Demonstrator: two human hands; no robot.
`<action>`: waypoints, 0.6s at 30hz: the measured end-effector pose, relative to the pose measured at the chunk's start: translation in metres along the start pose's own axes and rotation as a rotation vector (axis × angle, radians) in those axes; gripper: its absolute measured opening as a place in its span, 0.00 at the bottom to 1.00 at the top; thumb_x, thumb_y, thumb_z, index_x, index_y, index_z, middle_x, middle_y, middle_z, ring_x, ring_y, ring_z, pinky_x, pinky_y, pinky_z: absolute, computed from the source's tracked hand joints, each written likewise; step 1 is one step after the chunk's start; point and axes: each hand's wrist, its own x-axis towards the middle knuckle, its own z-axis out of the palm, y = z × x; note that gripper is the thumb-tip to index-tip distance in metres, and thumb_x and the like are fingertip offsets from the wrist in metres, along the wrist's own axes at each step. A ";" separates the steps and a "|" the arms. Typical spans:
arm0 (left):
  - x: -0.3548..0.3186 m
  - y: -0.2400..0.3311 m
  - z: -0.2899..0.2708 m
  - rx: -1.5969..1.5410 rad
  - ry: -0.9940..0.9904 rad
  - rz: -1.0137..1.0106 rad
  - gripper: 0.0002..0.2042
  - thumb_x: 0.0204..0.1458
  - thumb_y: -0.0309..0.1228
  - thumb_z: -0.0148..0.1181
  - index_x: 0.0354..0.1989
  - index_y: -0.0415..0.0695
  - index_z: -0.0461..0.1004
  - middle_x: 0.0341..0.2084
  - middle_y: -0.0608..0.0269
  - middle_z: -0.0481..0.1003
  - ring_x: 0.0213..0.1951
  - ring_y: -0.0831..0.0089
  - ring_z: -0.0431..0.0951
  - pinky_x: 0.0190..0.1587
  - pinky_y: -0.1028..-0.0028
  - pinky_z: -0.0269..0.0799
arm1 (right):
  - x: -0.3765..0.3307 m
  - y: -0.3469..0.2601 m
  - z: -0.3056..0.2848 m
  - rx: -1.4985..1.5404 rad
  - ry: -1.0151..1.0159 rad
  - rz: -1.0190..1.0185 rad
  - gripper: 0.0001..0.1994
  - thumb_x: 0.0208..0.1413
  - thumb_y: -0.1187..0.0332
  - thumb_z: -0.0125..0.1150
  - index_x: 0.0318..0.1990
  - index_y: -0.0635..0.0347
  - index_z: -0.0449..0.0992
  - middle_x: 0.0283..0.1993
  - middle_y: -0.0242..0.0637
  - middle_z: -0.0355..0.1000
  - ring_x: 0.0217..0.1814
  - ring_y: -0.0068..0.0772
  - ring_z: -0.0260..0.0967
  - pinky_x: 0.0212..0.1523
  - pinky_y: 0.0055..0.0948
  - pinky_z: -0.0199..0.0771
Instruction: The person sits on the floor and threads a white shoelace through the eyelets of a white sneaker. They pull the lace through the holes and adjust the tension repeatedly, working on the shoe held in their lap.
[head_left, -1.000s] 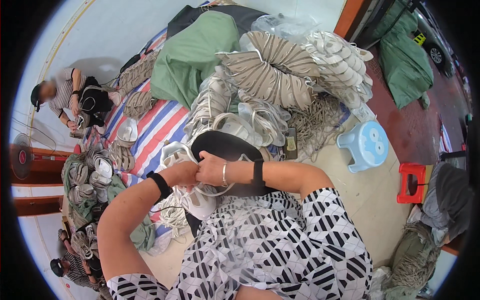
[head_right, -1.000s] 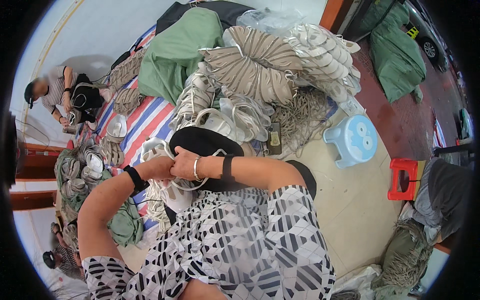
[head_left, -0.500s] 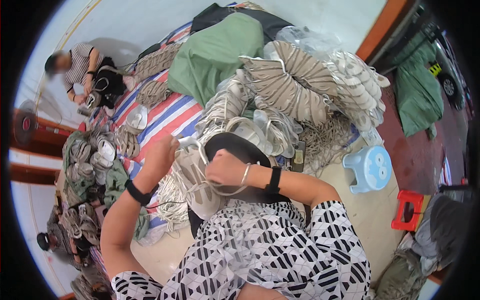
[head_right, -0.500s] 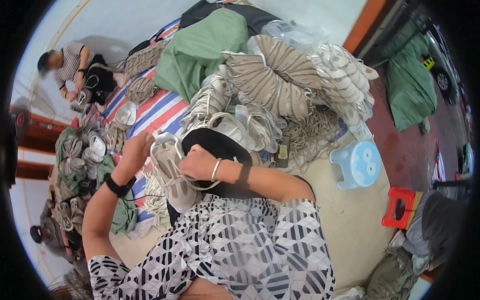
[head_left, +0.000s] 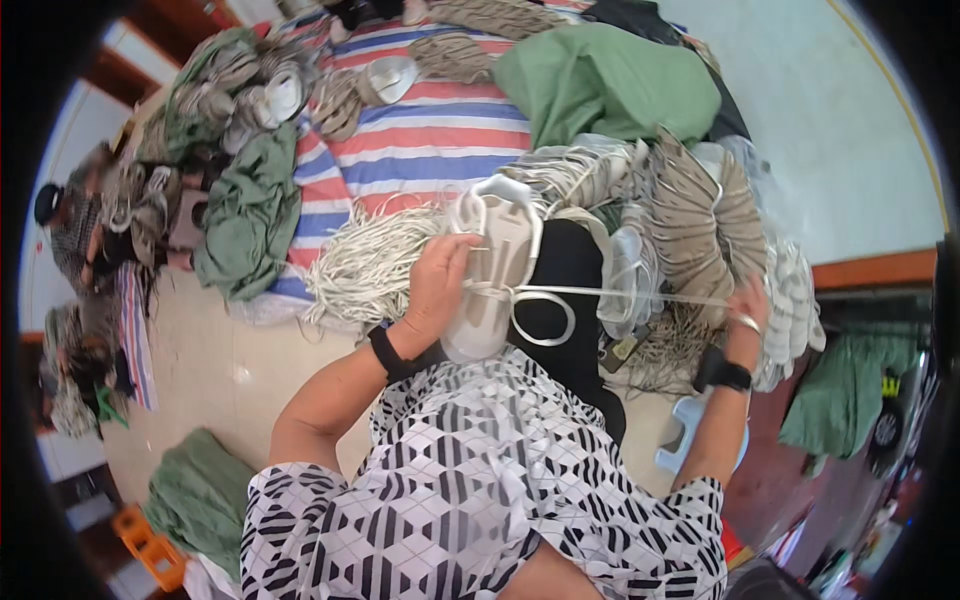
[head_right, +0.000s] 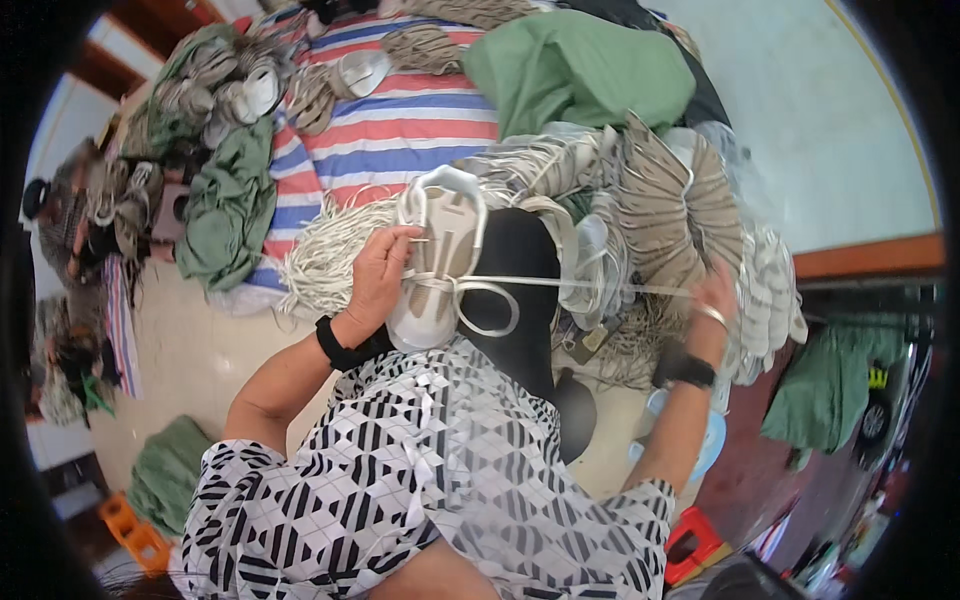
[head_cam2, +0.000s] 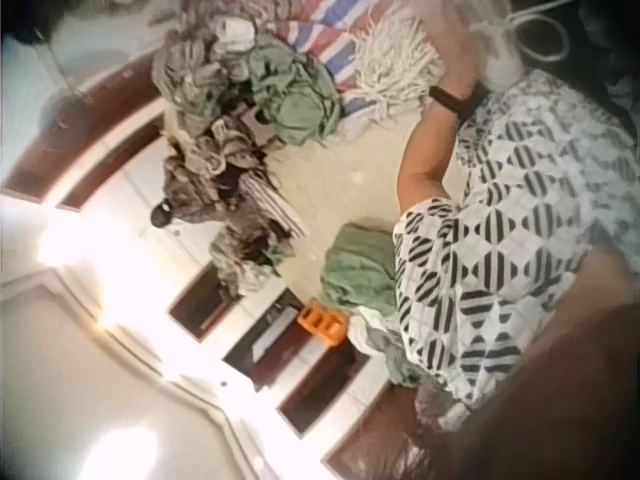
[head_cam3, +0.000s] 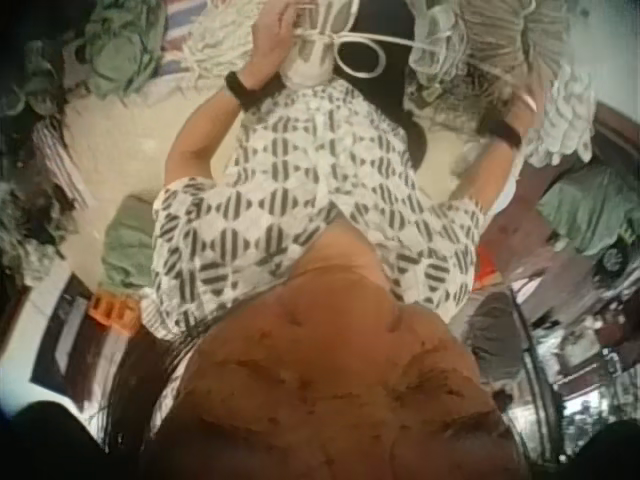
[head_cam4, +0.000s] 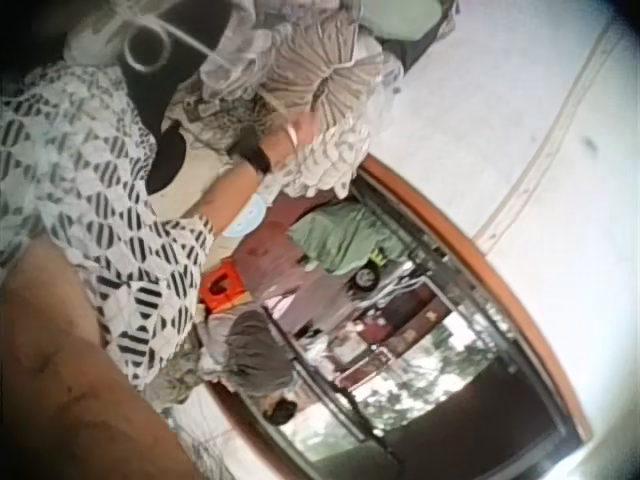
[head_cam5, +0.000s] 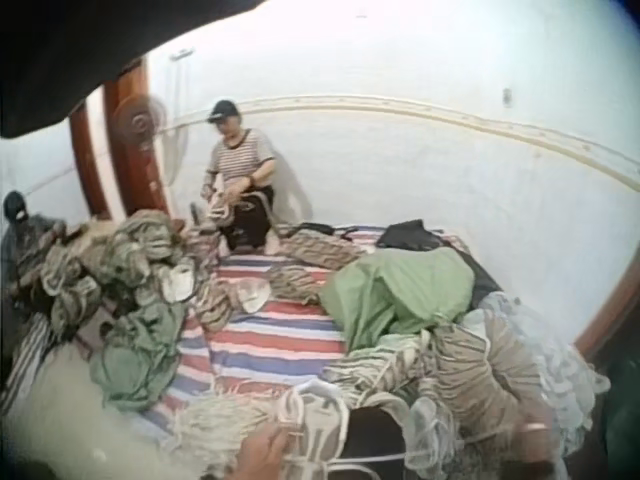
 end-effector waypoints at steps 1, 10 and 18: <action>-0.004 -0.001 -0.002 -0.087 0.022 -0.059 0.12 0.60 0.29 0.44 0.49 0.42 0.70 0.31 0.57 0.75 0.31 0.71 0.76 0.37 0.74 0.70 | 0.010 -0.003 -0.037 0.144 0.141 0.035 0.16 0.58 0.68 0.50 0.53 0.59 0.68 0.18 0.22 0.56 0.15 0.17 0.49 0.16 0.17 0.53; -0.023 -0.012 -0.028 -0.100 -0.138 -0.138 0.09 0.56 0.26 0.52 0.42 0.39 0.74 0.29 0.57 0.78 0.33 0.72 0.80 0.36 0.74 0.72 | -0.094 0.032 0.197 -0.284 -0.547 0.074 0.09 0.59 0.65 0.51 0.39 0.60 0.73 0.29 0.38 0.75 0.17 0.17 0.62 0.15 0.15 0.60; -0.009 0.000 -0.037 0.025 -0.170 -0.068 0.05 0.49 0.27 0.57 0.33 0.40 0.74 0.26 0.55 0.76 0.31 0.61 0.77 0.34 0.69 0.71 | -0.176 0.092 0.234 -1.333 -1.880 -0.375 0.10 0.58 0.66 0.50 0.29 0.62 0.74 0.20 0.31 0.72 0.19 0.20 0.68 0.19 0.23 0.67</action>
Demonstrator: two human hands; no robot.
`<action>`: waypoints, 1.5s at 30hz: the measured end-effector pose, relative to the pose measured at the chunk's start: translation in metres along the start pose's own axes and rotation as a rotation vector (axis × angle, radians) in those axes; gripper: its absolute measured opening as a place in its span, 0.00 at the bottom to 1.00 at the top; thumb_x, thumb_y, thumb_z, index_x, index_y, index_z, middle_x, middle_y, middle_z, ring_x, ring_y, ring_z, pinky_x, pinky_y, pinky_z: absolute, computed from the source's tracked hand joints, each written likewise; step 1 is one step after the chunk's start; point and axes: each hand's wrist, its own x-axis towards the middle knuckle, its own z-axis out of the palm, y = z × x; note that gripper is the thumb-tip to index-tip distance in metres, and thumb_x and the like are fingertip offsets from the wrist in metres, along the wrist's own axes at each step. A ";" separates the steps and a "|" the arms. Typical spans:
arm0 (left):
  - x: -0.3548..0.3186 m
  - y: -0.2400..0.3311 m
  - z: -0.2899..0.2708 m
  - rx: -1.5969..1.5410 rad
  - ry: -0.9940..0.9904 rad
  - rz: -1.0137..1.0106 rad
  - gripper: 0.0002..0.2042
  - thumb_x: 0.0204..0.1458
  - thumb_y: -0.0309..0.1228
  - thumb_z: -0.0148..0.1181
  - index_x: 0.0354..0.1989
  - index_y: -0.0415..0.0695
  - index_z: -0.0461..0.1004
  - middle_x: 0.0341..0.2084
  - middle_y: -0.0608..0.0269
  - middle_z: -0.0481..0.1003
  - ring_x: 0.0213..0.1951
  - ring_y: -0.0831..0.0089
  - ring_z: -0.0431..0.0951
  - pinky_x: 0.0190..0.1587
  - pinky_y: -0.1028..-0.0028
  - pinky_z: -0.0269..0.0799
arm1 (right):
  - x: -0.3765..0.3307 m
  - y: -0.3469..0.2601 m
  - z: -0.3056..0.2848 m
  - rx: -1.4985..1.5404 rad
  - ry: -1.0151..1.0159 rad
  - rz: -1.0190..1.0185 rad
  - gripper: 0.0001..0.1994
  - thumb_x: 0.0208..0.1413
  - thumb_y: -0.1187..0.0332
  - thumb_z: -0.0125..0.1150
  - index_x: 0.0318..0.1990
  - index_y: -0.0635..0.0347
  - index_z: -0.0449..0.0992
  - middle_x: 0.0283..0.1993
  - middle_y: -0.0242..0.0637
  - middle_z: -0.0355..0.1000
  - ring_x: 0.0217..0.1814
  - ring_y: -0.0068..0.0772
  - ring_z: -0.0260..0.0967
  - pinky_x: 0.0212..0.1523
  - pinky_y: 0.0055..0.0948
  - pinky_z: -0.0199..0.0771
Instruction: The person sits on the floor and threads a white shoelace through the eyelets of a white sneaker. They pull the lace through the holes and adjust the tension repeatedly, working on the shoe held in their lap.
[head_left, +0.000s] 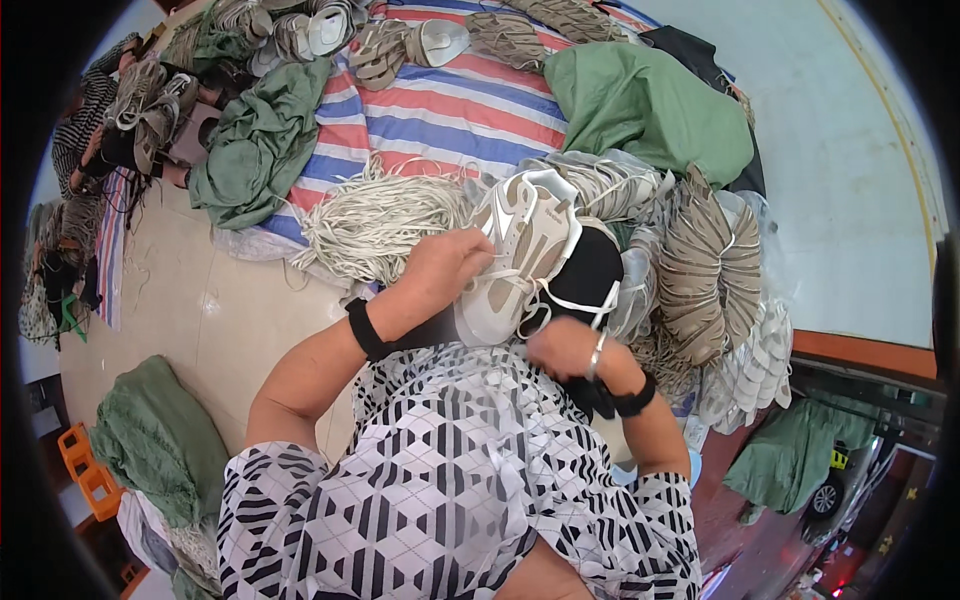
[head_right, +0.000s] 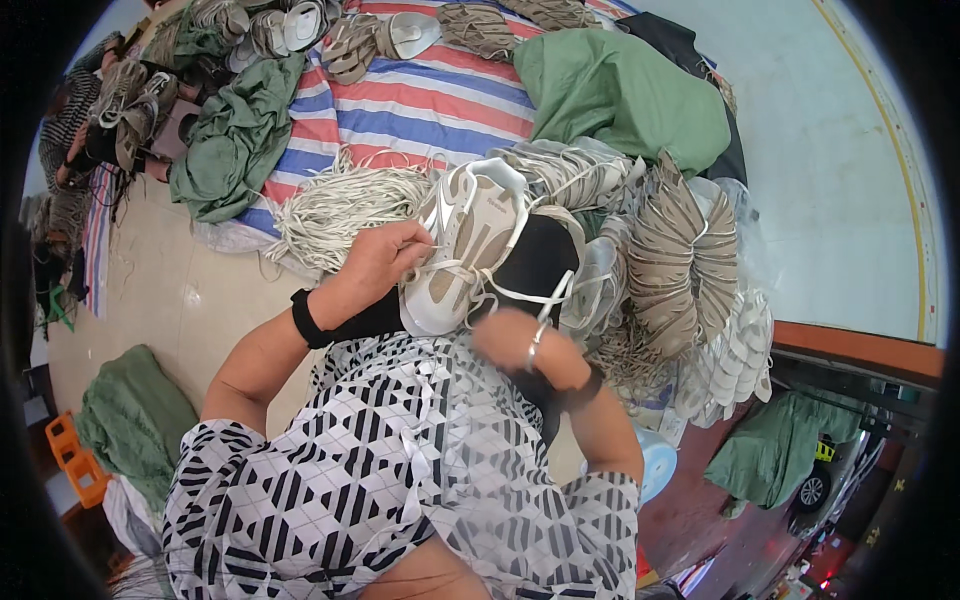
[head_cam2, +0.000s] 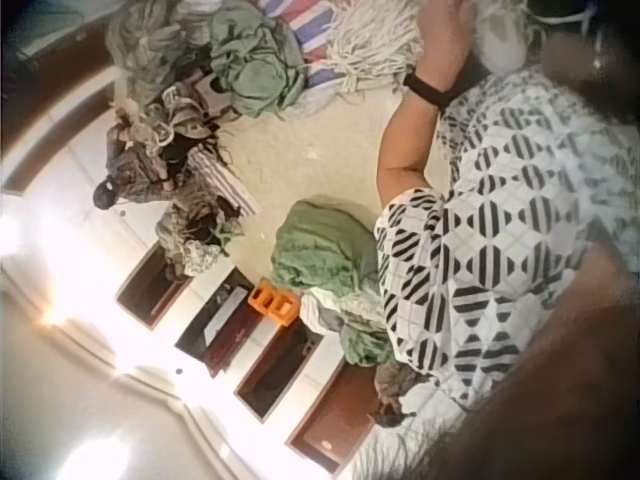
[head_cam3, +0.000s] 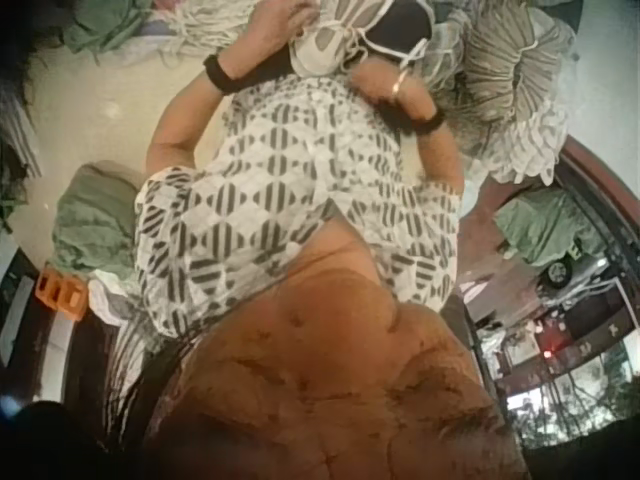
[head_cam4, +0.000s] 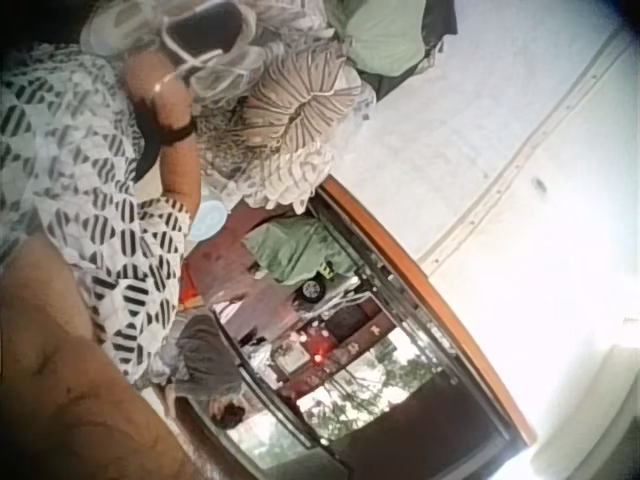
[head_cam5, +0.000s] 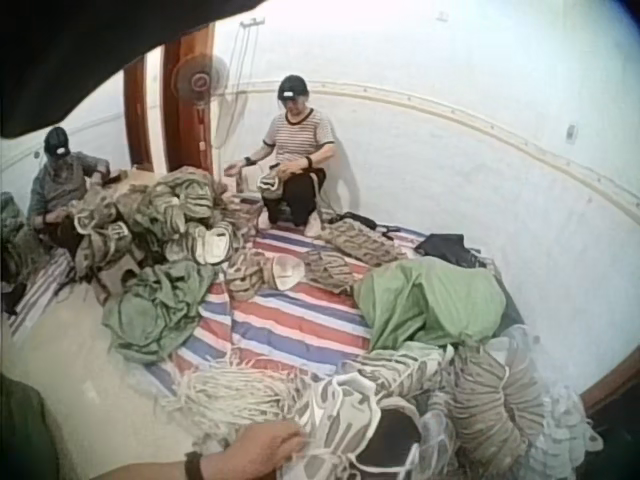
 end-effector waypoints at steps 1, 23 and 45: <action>-0.001 0.000 0.002 -0.066 0.035 0.001 0.05 0.49 0.27 0.58 0.32 0.39 0.74 0.26 0.55 0.75 0.32 0.61 0.76 0.35 0.68 0.70 | -0.016 -0.009 -0.003 0.184 -0.163 0.121 0.11 0.59 0.66 0.49 0.30 0.61 0.75 0.20 0.29 0.71 0.18 0.17 0.66 0.19 0.20 0.65; 0.001 -0.005 0.025 -0.059 -0.081 -0.282 0.07 0.46 0.31 0.56 0.25 0.40 0.72 0.24 0.51 0.74 0.28 0.52 0.75 0.31 0.60 0.69 | 0.030 -0.012 -0.035 1.382 0.501 0.245 0.15 0.62 0.65 0.49 0.50 0.67 0.71 0.13 0.31 0.65 0.08 0.18 0.57 0.09 0.17 0.57; 0.022 0.021 -0.002 0.445 -0.218 0.338 0.13 0.41 0.30 0.66 0.35 0.45 0.70 0.25 0.58 0.71 0.27 0.60 0.74 0.31 0.67 0.69 | 0.041 -0.039 -0.023 0.289 0.842 0.246 0.08 0.50 0.67 0.51 0.32 0.59 0.75 0.28 0.51 0.74 0.35 0.52 0.73 0.37 0.45 0.72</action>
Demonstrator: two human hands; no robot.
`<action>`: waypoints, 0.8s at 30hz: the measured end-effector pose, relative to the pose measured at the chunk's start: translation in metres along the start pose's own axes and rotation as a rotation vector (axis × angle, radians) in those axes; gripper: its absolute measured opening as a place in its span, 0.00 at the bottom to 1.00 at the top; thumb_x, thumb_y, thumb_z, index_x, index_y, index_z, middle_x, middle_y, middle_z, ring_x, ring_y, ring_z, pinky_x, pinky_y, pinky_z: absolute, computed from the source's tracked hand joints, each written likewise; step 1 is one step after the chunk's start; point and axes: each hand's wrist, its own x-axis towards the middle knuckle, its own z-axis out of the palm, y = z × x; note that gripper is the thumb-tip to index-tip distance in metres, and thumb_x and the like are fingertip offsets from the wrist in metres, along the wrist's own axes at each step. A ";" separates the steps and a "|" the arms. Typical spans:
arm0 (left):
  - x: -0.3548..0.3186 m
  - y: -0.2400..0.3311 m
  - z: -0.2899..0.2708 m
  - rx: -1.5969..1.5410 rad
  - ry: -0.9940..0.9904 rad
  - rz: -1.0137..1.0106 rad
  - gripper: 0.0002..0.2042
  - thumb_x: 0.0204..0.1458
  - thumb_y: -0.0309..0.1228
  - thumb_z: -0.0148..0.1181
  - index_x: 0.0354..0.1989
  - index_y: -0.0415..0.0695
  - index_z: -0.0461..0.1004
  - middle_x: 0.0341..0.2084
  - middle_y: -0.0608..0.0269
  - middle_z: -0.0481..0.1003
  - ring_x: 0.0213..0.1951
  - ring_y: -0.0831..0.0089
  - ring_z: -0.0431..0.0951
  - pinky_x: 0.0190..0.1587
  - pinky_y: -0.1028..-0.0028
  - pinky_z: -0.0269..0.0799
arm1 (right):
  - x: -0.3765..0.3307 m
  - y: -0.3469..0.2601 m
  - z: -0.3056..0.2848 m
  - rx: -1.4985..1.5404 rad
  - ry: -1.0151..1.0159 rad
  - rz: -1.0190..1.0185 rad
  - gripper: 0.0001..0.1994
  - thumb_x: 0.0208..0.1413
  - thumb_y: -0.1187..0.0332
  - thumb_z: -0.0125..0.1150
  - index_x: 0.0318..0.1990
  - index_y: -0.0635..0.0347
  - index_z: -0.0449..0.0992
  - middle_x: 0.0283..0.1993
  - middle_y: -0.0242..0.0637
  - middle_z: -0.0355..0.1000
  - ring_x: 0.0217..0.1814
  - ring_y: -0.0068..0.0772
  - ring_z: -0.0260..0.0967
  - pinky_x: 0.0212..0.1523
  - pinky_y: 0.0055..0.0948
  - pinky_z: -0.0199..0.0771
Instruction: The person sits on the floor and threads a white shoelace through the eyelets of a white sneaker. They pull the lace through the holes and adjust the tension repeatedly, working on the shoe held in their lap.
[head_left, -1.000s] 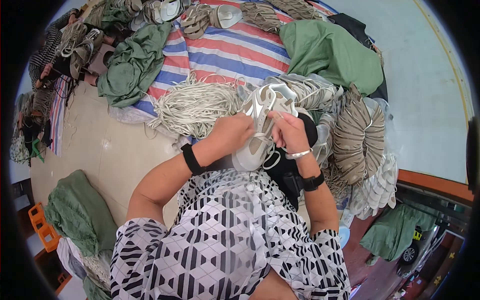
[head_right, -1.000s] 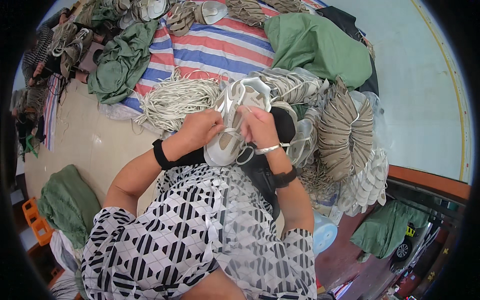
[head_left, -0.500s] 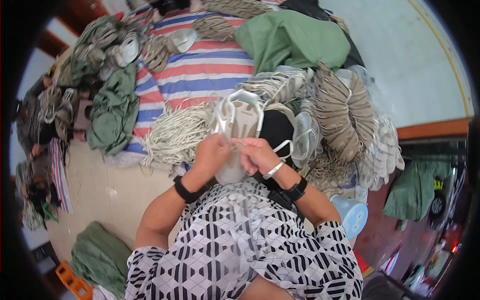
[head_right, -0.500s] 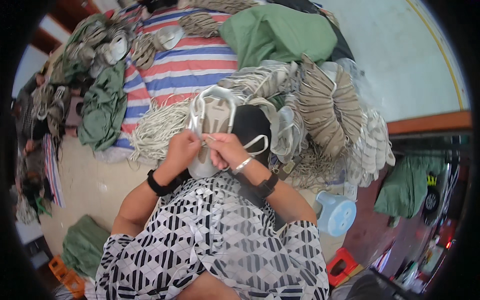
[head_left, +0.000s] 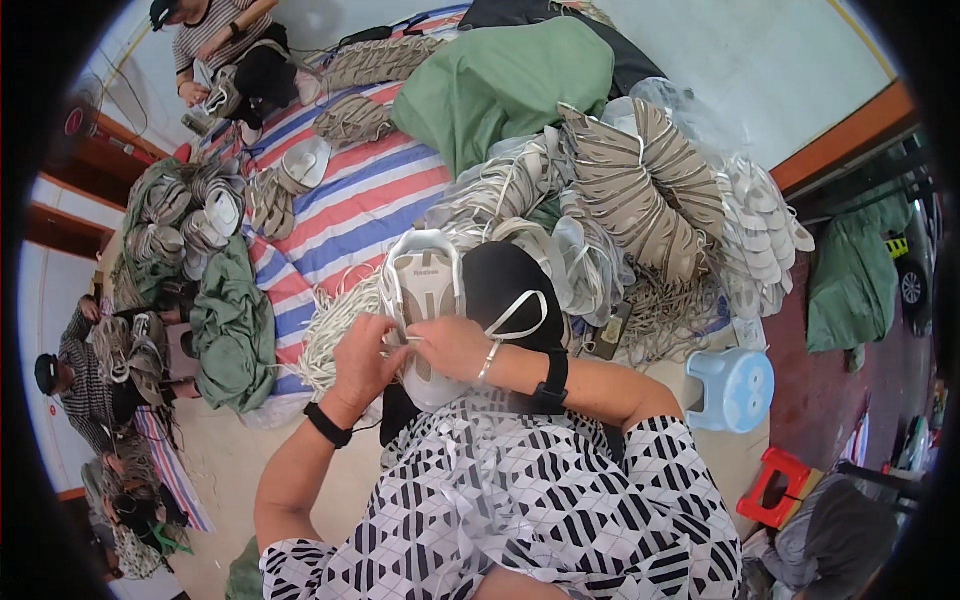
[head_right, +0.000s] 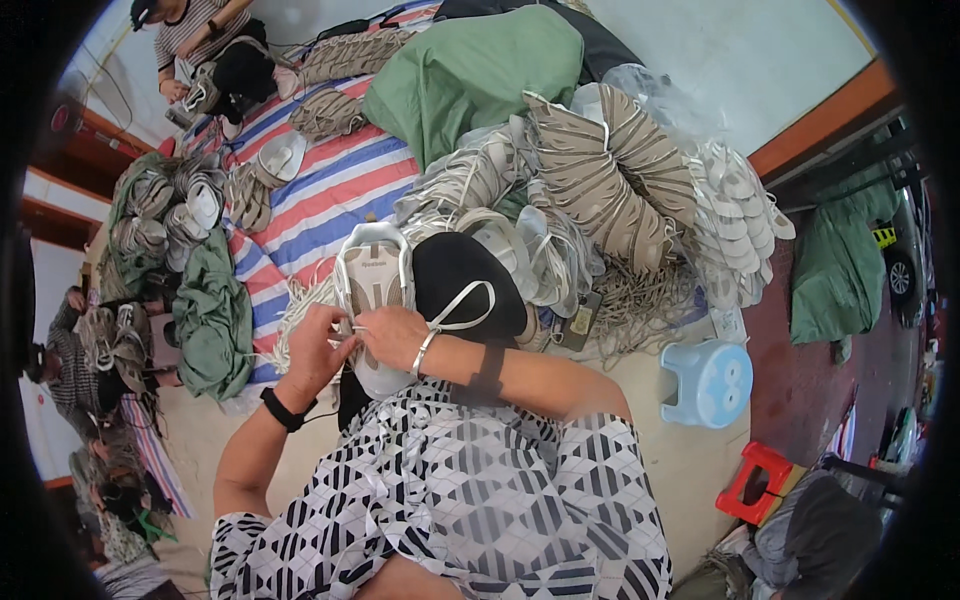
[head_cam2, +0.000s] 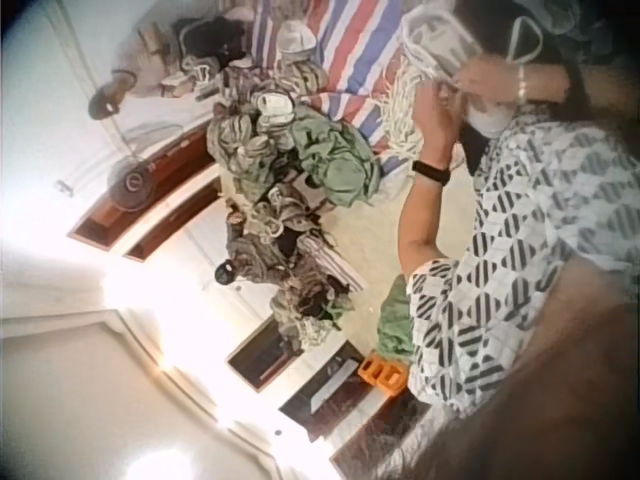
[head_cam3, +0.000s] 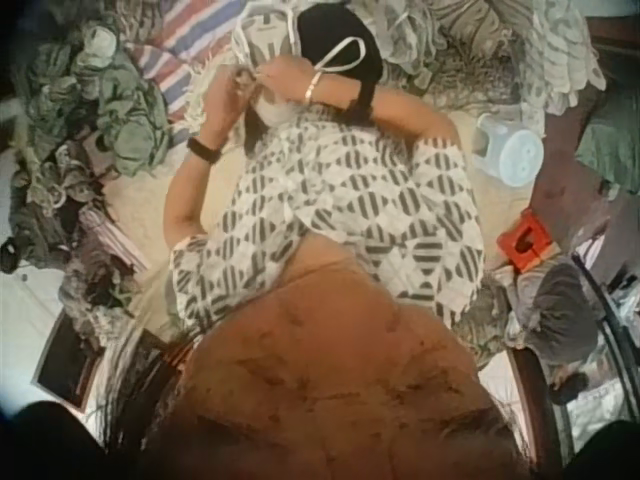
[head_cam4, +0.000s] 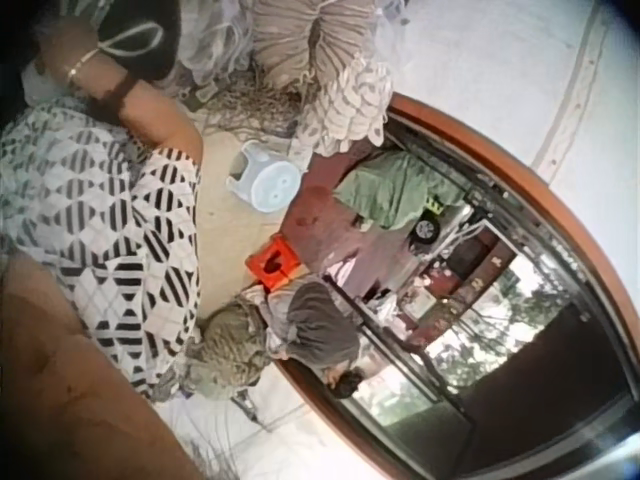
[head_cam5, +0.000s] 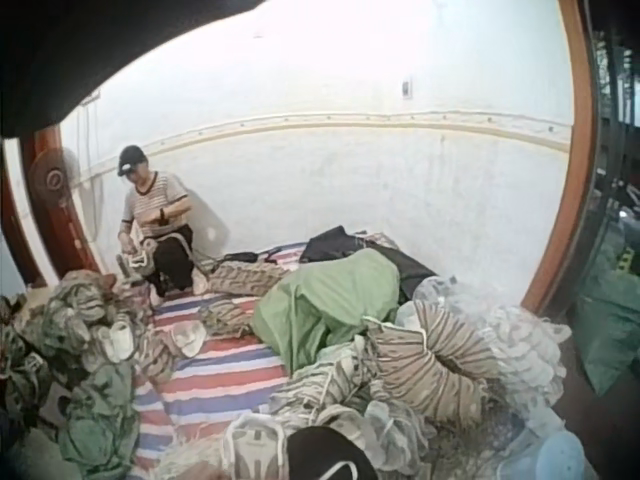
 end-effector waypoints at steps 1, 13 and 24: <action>0.008 0.007 -0.014 0.086 -0.037 0.075 0.16 0.40 0.30 0.67 0.37 0.47 0.69 0.26 0.58 0.71 0.28 0.60 0.74 0.31 0.66 0.69 | 0.001 -0.002 -0.002 -0.045 -0.015 -0.001 0.08 0.50 0.67 0.51 0.32 0.59 0.75 0.28 0.50 0.74 0.34 0.52 0.73 0.37 0.45 0.72; 0.043 0.015 -0.036 0.116 -0.320 0.321 0.12 0.39 0.31 0.67 0.29 0.47 0.69 0.22 0.61 0.72 0.29 0.60 0.73 0.31 0.65 0.69 | 0.003 0.002 -0.025 -0.309 -0.119 0.008 0.08 0.49 0.68 0.54 0.38 0.54 0.74 0.31 0.45 0.76 0.36 0.47 0.75 0.36 0.43 0.73; 0.025 -0.018 -0.013 -0.022 -0.095 0.395 0.13 0.34 0.29 0.70 0.26 0.47 0.69 0.20 0.65 0.69 0.25 0.63 0.69 0.27 0.67 0.66 | 0.052 -0.001 -0.031 -0.339 -0.330 -0.240 0.07 0.43 0.66 0.58 0.29 0.55 0.79 0.32 0.45 0.76 0.36 0.47 0.75 0.36 0.43 0.73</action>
